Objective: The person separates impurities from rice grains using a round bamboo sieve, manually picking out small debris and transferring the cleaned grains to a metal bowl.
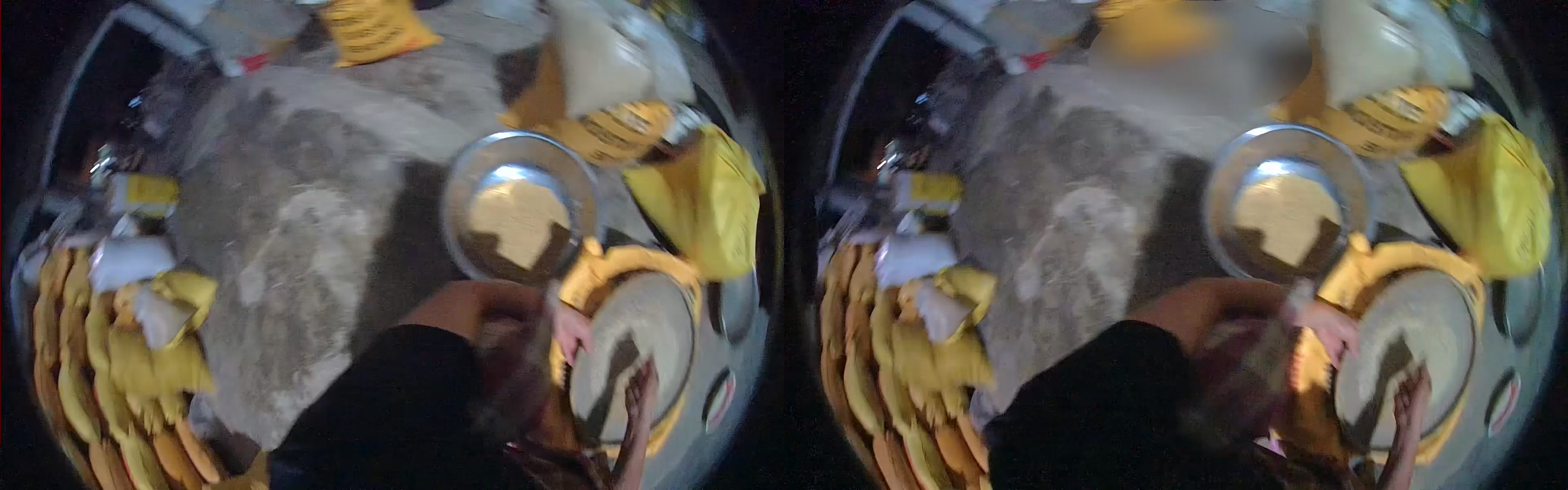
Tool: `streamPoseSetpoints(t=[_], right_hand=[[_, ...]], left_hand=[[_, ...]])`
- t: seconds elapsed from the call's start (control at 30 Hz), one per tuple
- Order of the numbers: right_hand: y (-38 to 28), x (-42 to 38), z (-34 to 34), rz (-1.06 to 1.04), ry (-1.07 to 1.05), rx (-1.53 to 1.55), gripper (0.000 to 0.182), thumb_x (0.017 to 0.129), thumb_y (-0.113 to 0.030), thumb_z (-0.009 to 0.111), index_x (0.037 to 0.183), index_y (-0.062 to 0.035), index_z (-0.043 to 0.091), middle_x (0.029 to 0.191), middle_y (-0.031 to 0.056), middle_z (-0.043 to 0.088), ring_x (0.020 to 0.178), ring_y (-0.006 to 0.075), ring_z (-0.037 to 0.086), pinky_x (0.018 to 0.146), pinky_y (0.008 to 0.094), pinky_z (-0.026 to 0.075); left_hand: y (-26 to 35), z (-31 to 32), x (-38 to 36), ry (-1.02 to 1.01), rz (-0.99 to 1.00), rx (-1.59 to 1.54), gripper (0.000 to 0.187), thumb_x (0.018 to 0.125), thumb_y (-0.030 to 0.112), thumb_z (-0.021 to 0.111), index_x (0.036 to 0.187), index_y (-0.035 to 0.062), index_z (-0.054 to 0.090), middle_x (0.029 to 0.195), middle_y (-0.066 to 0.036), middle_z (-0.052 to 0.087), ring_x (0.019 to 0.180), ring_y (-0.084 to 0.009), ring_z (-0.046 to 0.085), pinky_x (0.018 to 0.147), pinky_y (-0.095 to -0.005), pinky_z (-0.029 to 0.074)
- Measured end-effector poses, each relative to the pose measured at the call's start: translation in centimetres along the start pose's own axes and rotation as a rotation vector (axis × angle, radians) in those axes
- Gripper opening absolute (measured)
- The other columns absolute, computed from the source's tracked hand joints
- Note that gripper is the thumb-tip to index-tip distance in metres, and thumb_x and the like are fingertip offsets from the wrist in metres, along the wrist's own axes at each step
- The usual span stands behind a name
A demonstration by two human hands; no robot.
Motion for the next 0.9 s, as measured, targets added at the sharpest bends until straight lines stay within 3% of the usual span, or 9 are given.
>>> streamPoseSetpoints(t=[0.03, 0.13, 0.17, 0.37, 0.47, 0.53, 0.57, 0.63, 0.9], right_hand=[[-1.4, -0.4, 1.9, -0.007, -0.104, -0.054, 0.028, 0.087, -0.040, 0.048, 0.072, -0.0173, 0.045, 0.045, -0.0066, 0.033, 0.032, 0.0031, 0.027, 0.027, 0.0174, 0.018], [-5.0, -2.3, 9.2, -0.042, -0.270, -0.099, 0.026, 0.089, -0.026, 0.048, 0.066, -0.0131, 0.045, 0.051, -0.0013, 0.046, 0.036, 0.0083, 0.038, 0.030, 0.0199, 0.028], [-6.1, -3.1, 11.6, -0.044, -0.346, -0.136, 0.023, 0.088, -0.025, 0.049, 0.070, -0.0106, 0.049, 0.055, -0.0005, 0.048, 0.041, 0.0083, 0.042, 0.034, 0.0196, 0.031], [-10.2, -4.7, 24.6, -0.387, -0.425, -0.322, 0.031, 0.087, -0.037, 0.051, 0.069, -0.0119, 0.051, 0.051, -0.0068, 0.040, 0.036, 0.0042, 0.032, 0.034, 0.0205, 0.023], [-6.8, -1.8, 31.2, -0.354, -0.765, -0.406, 0.048, 0.088, -0.047, 0.040, 0.110, -0.0067, 0.055, 0.100, 0.0097, 0.056, 0.086, 0.0188, 0.053, 0.059, 0.0304, 0.049], [-4.1, -1.5, 34.3, -1.058, -0.895, -1.050, 0.066, 0.089, -0.052, 0.030, 0.131, -0.0009, 0.029, 0.134, 0.0183, 0.031, 0.113, 0.0318, 0.041, 0.097, 0.0437, 0.033], [-3.8, -2.3, 33.7, -0.801, -0.718, -1.233, 0.058, 0.090, -0.046, 0.033, 0.128, -0.0033, 0.035, 0.132, 0.0224, 0.032, 0.118, 0.0376, 0.034, 0.103, 0.0429, 0.022], [-1.6, 0.4, 34.4, -1.130, -0.554, -1.073, 0.040, 0.089, -0.037, 0.041, 0.115, -0.0075, 0.051, 0.116, 0.0219, 0.049, 0.106, 0.0349, 0.047, 0.094, 0.0418, 0.035], [-4.8, -2.0, 19.8, -0.901, -0.337, -0.562, 0.022, 0.083, -0.020, 0.053, 0.081, 0.0007, 0.057, 0.075, 0.0200, 0.059, 0.069, 0.0357, 0.057, 0.063, 0.0389, 0.045]], left_hand=[[1.3, 1.4, 0.4, 0.074, 0.158, -0.151, 0.029, 0.081, 0.018, 0.062, 0.098, -0.0050, 0.055, 0.076, -0.013, 0.063, 0.067, -0.0149, 0.055, 0.057, -0.0311, 0.042], [1.2, 1.8, -2.0, 0.145, 0.040, -0.297, 0.036, 0.085, 0.016, 0.054, 0.115, -0.0018, 0.046, 0.113, -0.013, 0.052, 0.095, -0.0223, 0.054, 0.090, -0.0432, 0.044], [1.9, 2.0, -3.3, 0.195, 0.209, -0.129, 0.035, 0.086, 0.015, 0.052, 0.117, -0.0015, 0.046, 0.113, -0.013, 0.052, 0.099, -0.0231, 0.052, 0.087, -0.0432, 0.046], [7.1, 5.1, -3.0, 0.375, -0.377, -0.396, 0.031, 0.084, 0.015, 0.054, 0.112, 0.0017, 0.050, 0.117, -0.010, 0.048, 0.105, -0.0215, 0.049, 0.089, -0.0433, 0.043], [6.6, 4.9, -3.6, 0.297, -0.378, -0.413, 0.032, 0.084, 0.014, 0.055, 0.113, 0.0019, 0.049, 0.117, -0.010, 0.048, 0.105, -0.0221, 0.049, 0.090, -0.0434, 0.042], [6.2, 4.8, -3.9, 0.203, -0.392, -0.431, 0.034, 0.084, 0.013, 0.055, 0.114, 0.0021, 0.048, 0.117, -0.010, 0.049, 0.106, -0.0225, 0.049, 0.090, -0.0434, 0.041], [5.8, 4.7, -4.0, 0.162, -0.399, -0.441, 0.034, 0.083, 0.013, 0.056, 0.115, 0.0022, 0.048, 0.117, -0.011, 0.049, 0.106, -0.0227, 0.049, 0.091, -0.0434, 0.041], [5.0, 4.4, -4.1, 0.104, -0.399, -0.472, 0.036, 0.083, 0.012, 0.056, 0.116, 0.0024, 0.047, 0.116, -0.011, 0.049, 0.106, -0.0231, 0.049, 0.091, -0.0434, 0.041], [4.6, 3.8, -4.2, 0.194, -0.255, -0.620, 0.041, 0.082, 0.010, 0.058, 0.120, 0.0030, 0.043, 0.115, -0.012, 0.051, 0.107, -0.0245, 0.049, 0.093, -0.0435, 0.039]])
Point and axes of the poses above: each hand's wrist, its own x-axis towards the middle knuckle, its own z-axis out of the palm, y = z × x, the point moved 5 cm from there along x, towards the middle knuckle
